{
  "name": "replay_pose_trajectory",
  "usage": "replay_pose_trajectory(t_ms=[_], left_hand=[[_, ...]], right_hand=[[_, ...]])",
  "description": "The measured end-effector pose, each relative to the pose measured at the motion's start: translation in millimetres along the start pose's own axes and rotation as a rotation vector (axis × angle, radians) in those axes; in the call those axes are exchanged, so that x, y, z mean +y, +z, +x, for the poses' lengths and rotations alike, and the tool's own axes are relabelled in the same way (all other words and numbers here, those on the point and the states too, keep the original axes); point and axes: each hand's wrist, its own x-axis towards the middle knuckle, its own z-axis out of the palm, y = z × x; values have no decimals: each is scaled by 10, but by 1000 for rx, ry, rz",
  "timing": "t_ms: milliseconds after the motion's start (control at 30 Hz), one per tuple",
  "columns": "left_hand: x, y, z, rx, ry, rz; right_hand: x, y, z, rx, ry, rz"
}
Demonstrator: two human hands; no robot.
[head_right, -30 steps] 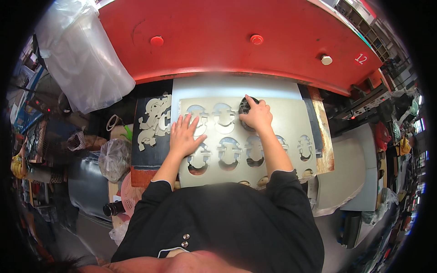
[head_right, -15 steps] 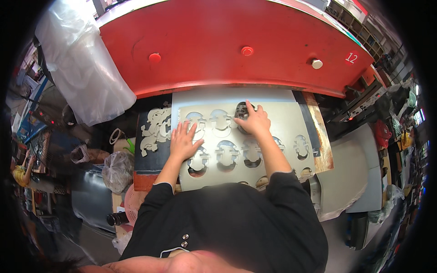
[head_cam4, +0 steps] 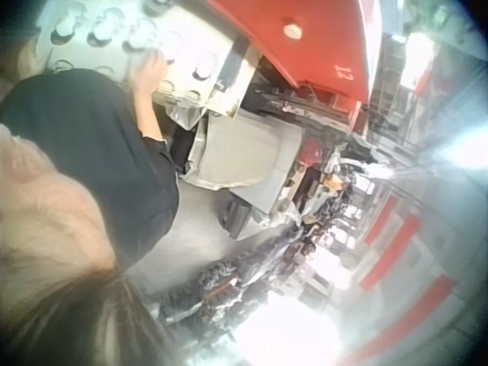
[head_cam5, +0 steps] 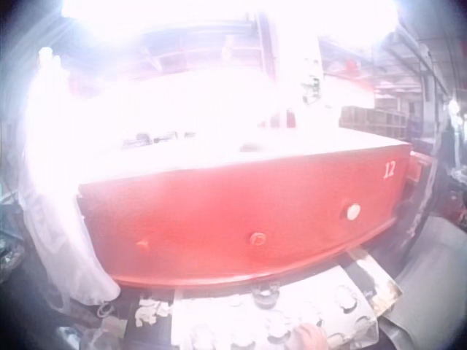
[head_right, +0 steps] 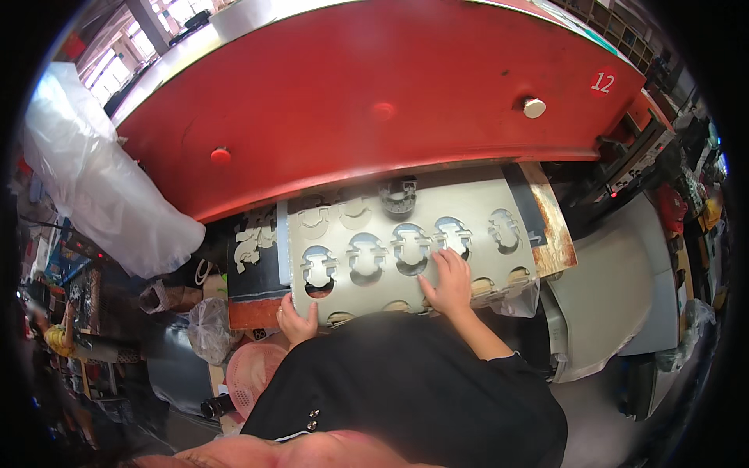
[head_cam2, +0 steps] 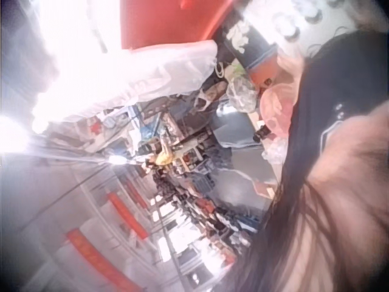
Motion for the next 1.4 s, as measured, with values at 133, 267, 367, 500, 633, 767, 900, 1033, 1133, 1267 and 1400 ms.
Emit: replay_pose_trajectory(t_ms=[133,267,367,500,633,767,900,1033,1133,1267,1400], left_hand=[[-30,36,50,60,53,44],[-75,156,131,90,81,53],[-103,301,216,112,87,40],[-75,471,579,124,88,37],[0,471,700,98,55,47],[79,312,665,158,110,91],[144,166,682,140,64,142],[215,18,709,-45,-95,118],[277,-74,734,-98,-121,79],[322,-165,762,-156,-140,21],[275,-195,727,-155,-159,19]], right_hand=[[97,30,56,103,16,56],[730,-583,817,457,416,90],[1441,-1404,1487,701,250,48],[1913,-1810,2109,446,223,282],[1808,-1748,1850,341,286,185],[1050,-1176,1235,137,116,281],[53,-474,774,-65,-149,80],[-414,-325,668,-240,-242,-183],[-473,-368,742,-313,-174,-203],[-490,-346,768,-363,-161,-201],[-535,-274,693,-372,-128,-218]])
